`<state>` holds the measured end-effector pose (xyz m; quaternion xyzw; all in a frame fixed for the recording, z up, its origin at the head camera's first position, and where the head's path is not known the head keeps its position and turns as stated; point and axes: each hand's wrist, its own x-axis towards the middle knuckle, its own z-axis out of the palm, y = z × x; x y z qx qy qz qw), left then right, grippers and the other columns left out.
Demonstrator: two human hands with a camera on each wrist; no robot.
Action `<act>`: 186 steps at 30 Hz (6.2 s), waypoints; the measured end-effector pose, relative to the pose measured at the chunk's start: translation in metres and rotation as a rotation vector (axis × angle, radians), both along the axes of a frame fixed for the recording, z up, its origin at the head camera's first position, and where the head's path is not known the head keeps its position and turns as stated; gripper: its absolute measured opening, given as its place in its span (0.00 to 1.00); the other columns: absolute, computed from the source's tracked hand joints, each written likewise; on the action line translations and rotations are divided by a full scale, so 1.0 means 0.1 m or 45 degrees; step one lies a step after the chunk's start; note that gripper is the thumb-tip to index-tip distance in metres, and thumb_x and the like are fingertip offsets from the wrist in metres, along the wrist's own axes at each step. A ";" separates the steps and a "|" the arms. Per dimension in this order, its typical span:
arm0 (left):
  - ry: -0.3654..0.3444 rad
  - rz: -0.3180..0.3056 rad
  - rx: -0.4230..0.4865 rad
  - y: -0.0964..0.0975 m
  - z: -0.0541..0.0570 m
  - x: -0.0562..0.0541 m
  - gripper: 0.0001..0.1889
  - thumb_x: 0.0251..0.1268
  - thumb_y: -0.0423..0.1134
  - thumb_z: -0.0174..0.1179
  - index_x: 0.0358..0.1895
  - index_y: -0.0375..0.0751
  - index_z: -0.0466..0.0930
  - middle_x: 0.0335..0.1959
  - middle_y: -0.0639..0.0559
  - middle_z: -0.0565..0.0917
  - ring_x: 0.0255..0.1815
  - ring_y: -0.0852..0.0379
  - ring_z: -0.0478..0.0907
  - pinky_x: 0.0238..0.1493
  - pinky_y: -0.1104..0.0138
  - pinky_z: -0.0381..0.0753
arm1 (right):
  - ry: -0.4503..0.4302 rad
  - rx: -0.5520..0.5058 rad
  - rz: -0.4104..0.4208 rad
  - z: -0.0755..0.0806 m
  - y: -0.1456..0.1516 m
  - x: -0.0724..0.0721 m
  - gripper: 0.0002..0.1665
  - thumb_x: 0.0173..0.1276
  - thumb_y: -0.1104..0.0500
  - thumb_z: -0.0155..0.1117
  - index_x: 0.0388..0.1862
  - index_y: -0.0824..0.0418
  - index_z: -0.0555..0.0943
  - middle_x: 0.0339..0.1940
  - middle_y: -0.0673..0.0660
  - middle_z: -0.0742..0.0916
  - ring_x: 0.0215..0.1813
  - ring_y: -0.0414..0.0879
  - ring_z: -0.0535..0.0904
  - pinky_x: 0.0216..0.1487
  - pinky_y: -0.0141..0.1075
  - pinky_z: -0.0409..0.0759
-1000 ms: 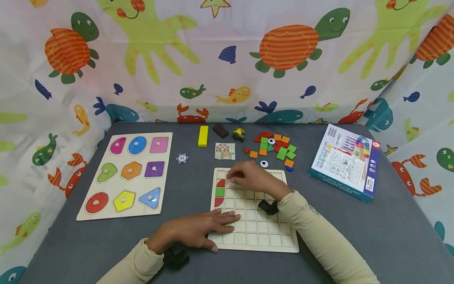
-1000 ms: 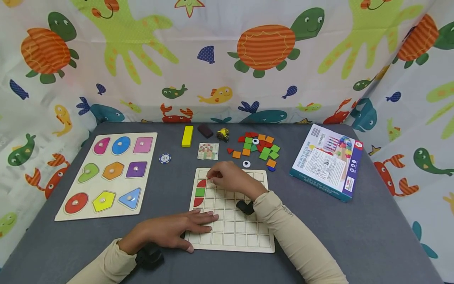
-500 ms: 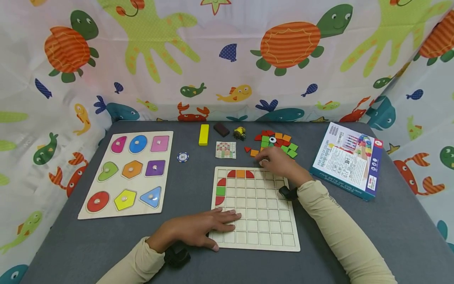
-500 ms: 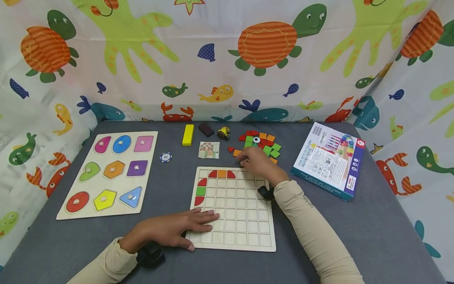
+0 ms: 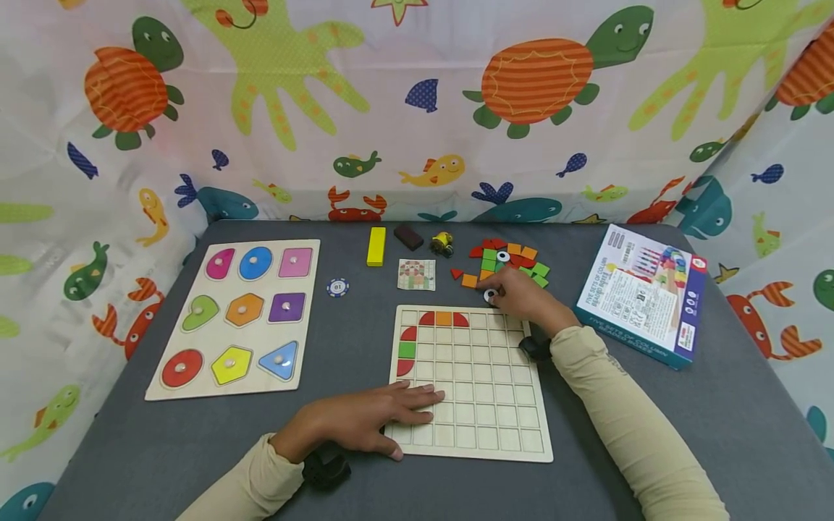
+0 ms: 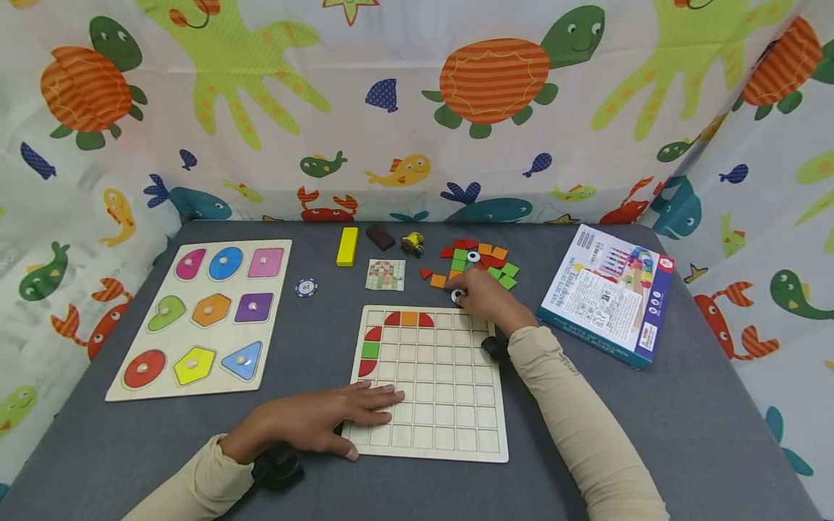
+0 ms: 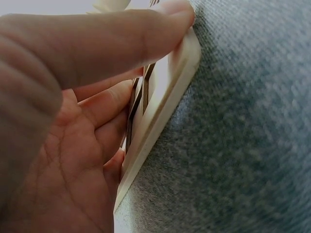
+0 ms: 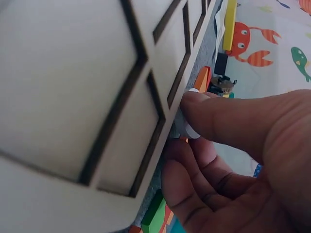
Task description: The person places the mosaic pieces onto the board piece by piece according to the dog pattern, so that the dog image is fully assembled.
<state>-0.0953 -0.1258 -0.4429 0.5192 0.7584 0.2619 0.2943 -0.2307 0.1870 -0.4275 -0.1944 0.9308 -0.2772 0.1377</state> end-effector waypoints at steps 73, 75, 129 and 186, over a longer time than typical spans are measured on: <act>-0.012 0.003 0.002 -0.01 -0.01 -0.02 0.36 0.61 0.39 0.67 0.73 0.42 0.64 0.78 0.54 0.51 0.78 0.56 0.43 0.74 0.54 0.47 | 0.075 -0.116 0.320 0.05 -0.85 0.29 0.07 0.67 0.65 0.64 0.41 0.60 0.87 0.40 0.51 0.85 0.44 0.45 0.78 0.47 0.38 0.79; -0.012 0.002 0.000 -0.01 -0.01 -0.02 0.36 0.61 0.39 0.67 0.73 0.42 0.64 0.78 0.54 0.51 0.78 0.56 0.43 0.74 0.54 0.46 | 0.054 -0.149 0.270 0.07 -0.81 0.21 0.08 0.68 0.64 0.63 0.43 0.61 0.87 0.41 0.52 0.85 0.45 0.46 0.79 0.47 0.40 0.79; -0.031 0.038 -0.015 0.00 0.00 0.01 0.36 0.62 0.39 0.67 0.72 0.41 0.64 0.78 0.55 0.51 0.78 0.56 0.43 0.74 0.55 0.46 | 0.056 -0.187 0.026 0.13 -0.48 -0.02 0.12 0.71 0.66 0.61 0.50 0.66 0.84 0.41 0.56 0.86 0.41 0.49 0.80 0.43 0.42 0.80; 0.003 0.029 0.007 -0.01 -0.01 0.01 0.36 0.61 0.39 0.68 0.73 0.42 0.64 0.78 0.55 0.51 0.78 0.56 0.43 0.74 0.56 0.45 | 0.100 -0.095 -0.208 -0.05 0.19 -0.23 0.16 0.70 0.66 0.60 0.54 0.70 0.81 0.44 0.64 0.84 0.44 0.56 0.78 0.46 0.49 0.78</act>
